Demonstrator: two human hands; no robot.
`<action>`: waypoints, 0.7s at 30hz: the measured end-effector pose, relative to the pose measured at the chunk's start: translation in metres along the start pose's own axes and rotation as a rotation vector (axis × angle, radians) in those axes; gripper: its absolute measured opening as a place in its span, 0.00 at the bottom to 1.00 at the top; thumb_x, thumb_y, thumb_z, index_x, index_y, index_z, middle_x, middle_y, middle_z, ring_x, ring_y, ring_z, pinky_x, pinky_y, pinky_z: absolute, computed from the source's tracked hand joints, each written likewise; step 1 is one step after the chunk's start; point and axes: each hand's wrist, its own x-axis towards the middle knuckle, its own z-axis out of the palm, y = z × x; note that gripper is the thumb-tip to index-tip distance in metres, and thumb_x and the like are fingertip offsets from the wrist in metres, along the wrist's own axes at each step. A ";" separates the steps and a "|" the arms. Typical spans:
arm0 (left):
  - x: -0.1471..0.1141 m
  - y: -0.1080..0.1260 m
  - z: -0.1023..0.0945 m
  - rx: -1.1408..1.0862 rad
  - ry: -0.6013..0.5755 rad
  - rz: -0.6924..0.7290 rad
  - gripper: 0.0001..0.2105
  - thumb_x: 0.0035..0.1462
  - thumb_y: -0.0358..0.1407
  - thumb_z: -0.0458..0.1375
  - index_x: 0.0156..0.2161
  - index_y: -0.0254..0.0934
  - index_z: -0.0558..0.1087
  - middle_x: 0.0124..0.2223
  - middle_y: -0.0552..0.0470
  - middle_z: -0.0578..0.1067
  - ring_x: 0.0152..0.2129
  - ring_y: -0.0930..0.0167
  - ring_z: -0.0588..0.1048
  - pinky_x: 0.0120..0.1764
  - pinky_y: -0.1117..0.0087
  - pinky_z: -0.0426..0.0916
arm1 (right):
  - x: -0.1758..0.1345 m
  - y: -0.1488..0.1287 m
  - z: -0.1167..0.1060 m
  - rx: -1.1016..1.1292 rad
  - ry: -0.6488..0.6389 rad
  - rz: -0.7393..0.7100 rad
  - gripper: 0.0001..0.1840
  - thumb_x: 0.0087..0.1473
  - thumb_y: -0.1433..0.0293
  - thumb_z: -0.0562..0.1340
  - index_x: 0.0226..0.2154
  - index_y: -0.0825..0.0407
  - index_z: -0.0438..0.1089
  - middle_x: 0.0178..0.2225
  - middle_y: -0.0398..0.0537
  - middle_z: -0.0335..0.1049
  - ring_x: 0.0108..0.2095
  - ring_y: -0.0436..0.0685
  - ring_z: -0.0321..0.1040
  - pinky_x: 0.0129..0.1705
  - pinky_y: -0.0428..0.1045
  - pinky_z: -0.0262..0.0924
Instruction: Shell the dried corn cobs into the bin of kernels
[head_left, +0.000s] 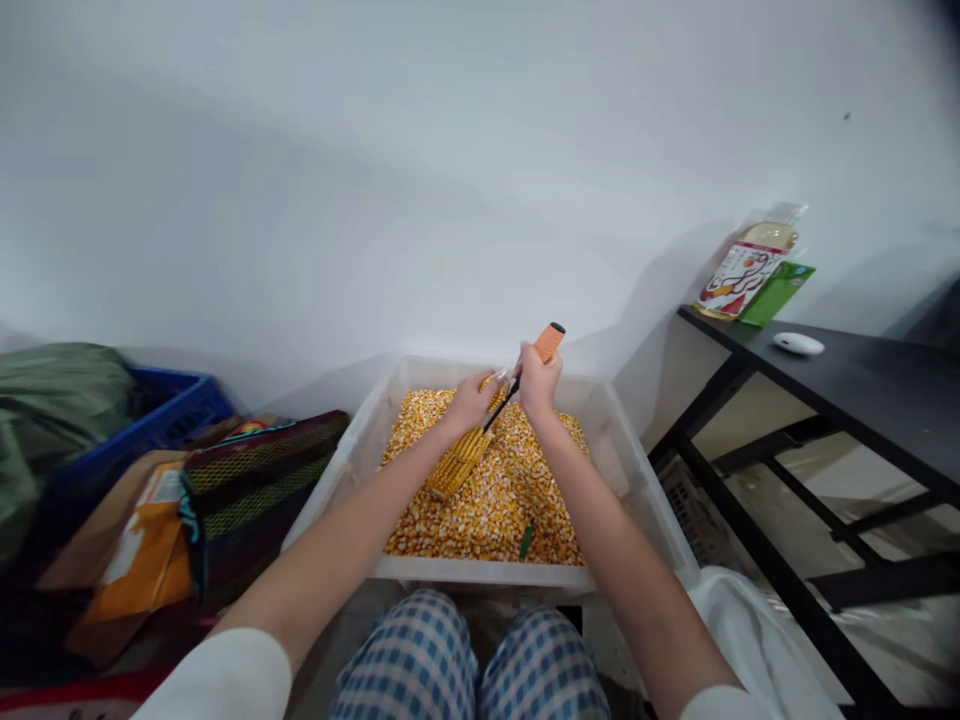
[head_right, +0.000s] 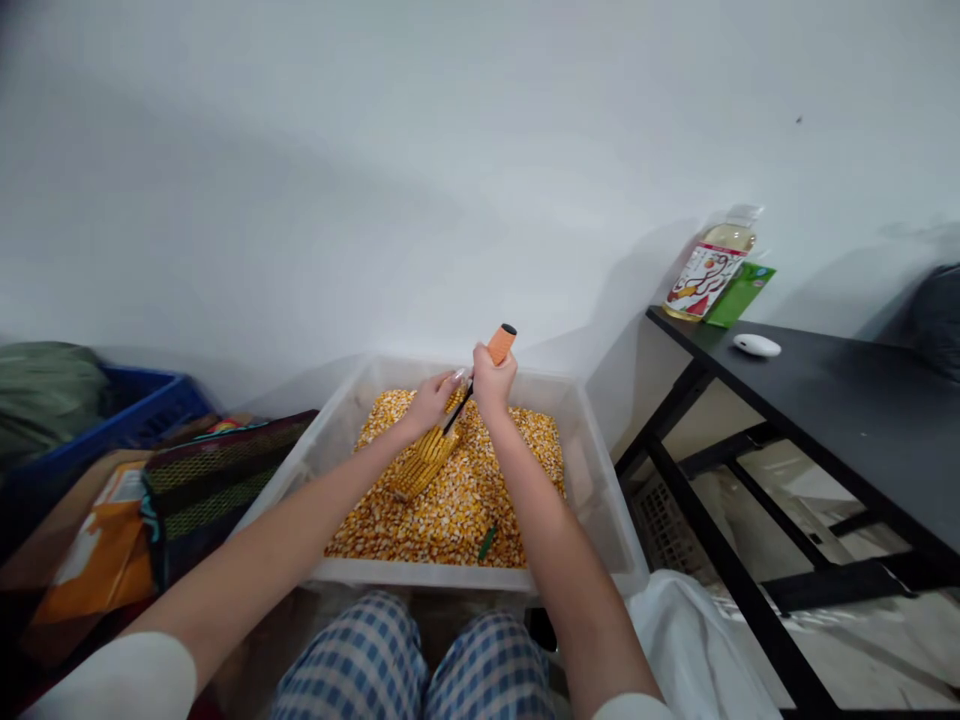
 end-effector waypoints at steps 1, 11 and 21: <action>0.000 0.000 0.000 0.023 0.004 -0.002 0.23 0.60 0.51 0.44 0.30 0.35 0.70 0.24 0.52 0.71 0.26 0.69 0.69 0.31 0.72 0.62 | 0.000 0.000 0.000 0.003 0.014 0.006 0.12 0.43 0.64 0.58 0.17 0.48 0.53 0.12 0.35 0.52 0.16 0.47 0.53 0.18 0.44 0.51; -0.004 0.004 0.007 0.120 0.004 0.059 0.21 0.60 0.50 0.46 0.30 0.35 0.70 0.27 0.52 0.72 0.27 0.69 0.68 0.34 0.71 0.61 | 0.004 0.009 -0.005 -0.115 0.138 0.101 0.11 0.41 0.69 0.57 0.17 0.48 0.53 0.14 0.34 0.47 0.17 0.46 0.46 0.18 0.44 0.45; 0.002 -0.016 -0.020 -0.379 0.262 -0.263 0.22 0.55 0.56 0.50 0.27 0.37 0.64 0.18 0.54 0.66 0.14 0.71 0.68 0.20 0.71 0.61 | -0.002 0.000 -0.014 -0.076 0.086 0.055 0.14 0.46 0.63 0.59 0.16 0.50 0.57 0.13 0.39 0.57 0.16 0.48 0.55 0.20 0.44 0.53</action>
